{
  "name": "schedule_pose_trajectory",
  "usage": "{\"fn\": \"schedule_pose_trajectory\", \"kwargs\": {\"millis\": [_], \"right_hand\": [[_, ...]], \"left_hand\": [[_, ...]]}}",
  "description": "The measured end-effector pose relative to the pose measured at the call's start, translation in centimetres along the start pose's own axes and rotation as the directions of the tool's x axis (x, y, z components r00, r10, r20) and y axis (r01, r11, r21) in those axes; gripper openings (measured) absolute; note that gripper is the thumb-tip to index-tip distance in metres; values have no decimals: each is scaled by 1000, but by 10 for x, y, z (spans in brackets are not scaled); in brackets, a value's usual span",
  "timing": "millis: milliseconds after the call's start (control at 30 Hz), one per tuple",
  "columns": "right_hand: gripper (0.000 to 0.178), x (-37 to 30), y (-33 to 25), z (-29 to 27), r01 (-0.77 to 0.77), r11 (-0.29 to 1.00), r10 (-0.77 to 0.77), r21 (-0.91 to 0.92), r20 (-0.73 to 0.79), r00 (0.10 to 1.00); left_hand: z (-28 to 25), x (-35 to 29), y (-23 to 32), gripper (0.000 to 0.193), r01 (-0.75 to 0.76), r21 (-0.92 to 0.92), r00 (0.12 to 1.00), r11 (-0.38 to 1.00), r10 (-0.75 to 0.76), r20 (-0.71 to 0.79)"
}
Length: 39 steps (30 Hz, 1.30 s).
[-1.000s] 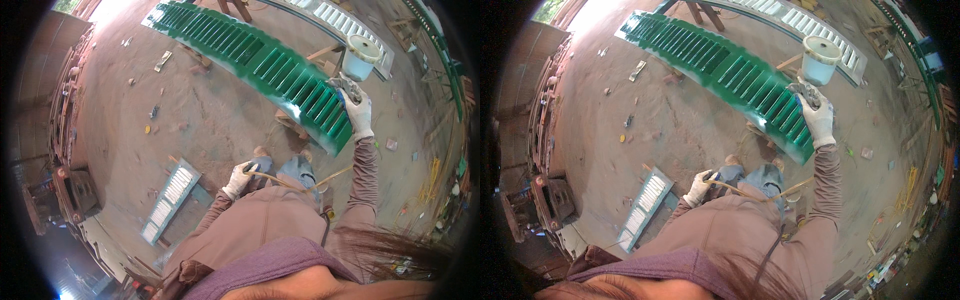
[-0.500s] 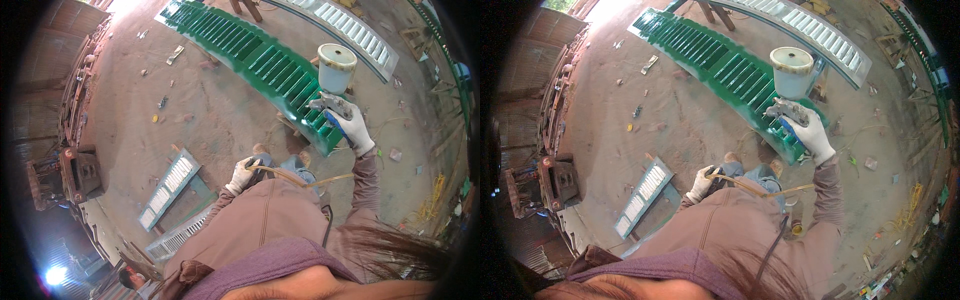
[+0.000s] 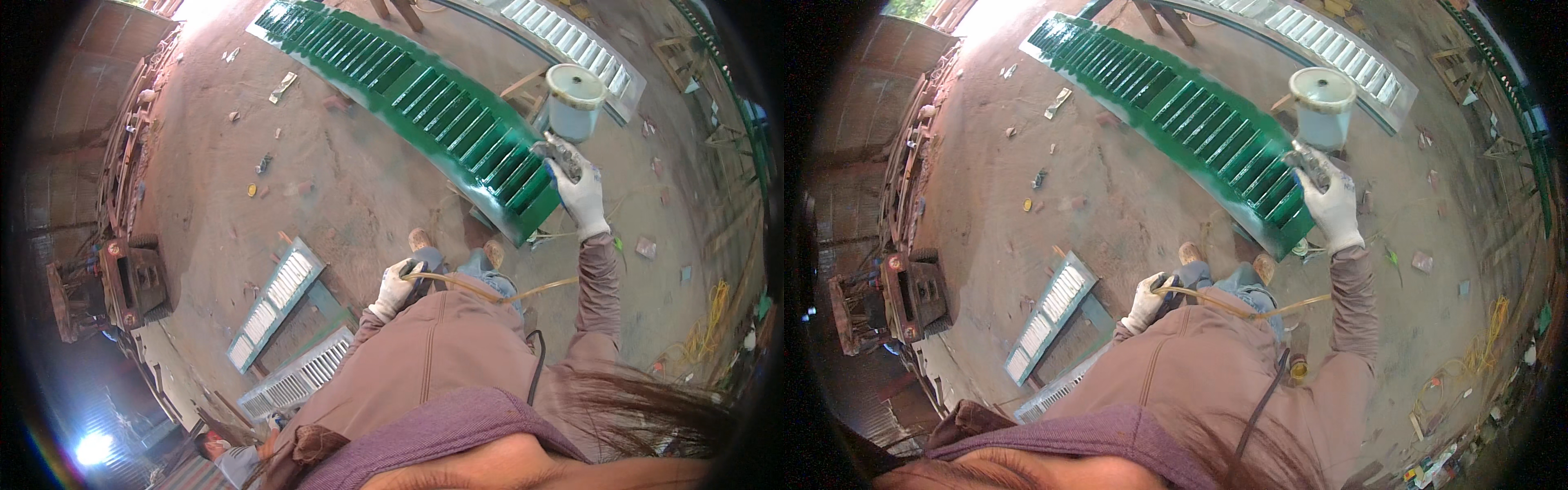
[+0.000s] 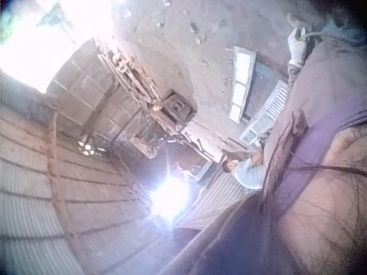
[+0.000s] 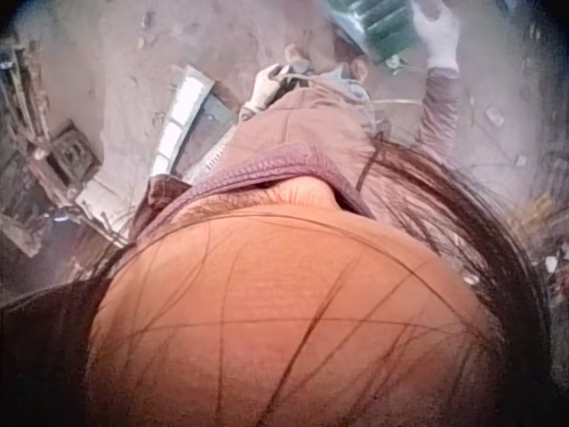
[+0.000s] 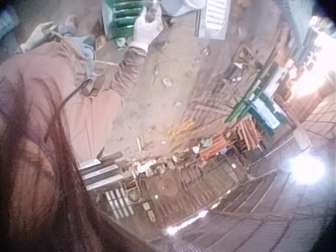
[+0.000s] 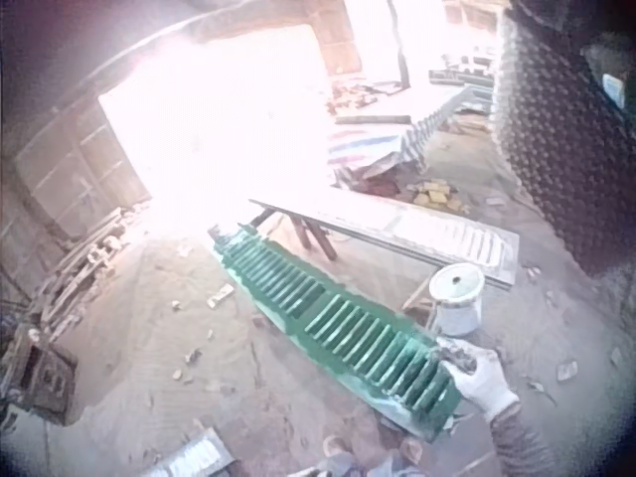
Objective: The person uses a spray gun to apply green paint to a metal grate, moving the gun in steady strokes along the surface. The person refills the spray gun from a paint can and continues painting the grate.
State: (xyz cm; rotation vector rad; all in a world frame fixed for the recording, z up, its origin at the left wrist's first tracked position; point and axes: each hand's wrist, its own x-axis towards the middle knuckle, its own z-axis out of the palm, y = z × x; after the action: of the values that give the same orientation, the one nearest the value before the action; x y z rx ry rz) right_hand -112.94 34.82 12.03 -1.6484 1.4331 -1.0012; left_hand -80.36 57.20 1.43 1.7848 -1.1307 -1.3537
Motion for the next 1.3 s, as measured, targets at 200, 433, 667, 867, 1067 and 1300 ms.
{"fn": "schedule_pose_trajectory", "kwargs": {"millis": [200,433,667,867,1067,1300], "right_hand": [[38,-27,-46,-14,-254,908,110,333,396,912],[34,-20,-26,-28,-131,991,126,38,123,984],[36,-33,2,-37,55,997,-62,-58,-139,988],[38,-65,-39,-43,-238,938,179,251,235,955],[39,-77,-33,-57,-318,906,229,280,308,923],[37,-74,-13,-68,-138,990,132,-39,-136,982]], "left_hand": [[9,-3,13,21,18,-63,1000,998,-18,-5],[12,-6,13,15,-34,-39,999,999,34,-6],[17,-8,11,15,-5,38,1000,999,4,12],[27,-7,1,12,-79,30,997,996,79,10],[34,-11,14,24,-41,-3,998,999,42,51],[43,-18,4,22,-149,69,988,986,146,49]]}}
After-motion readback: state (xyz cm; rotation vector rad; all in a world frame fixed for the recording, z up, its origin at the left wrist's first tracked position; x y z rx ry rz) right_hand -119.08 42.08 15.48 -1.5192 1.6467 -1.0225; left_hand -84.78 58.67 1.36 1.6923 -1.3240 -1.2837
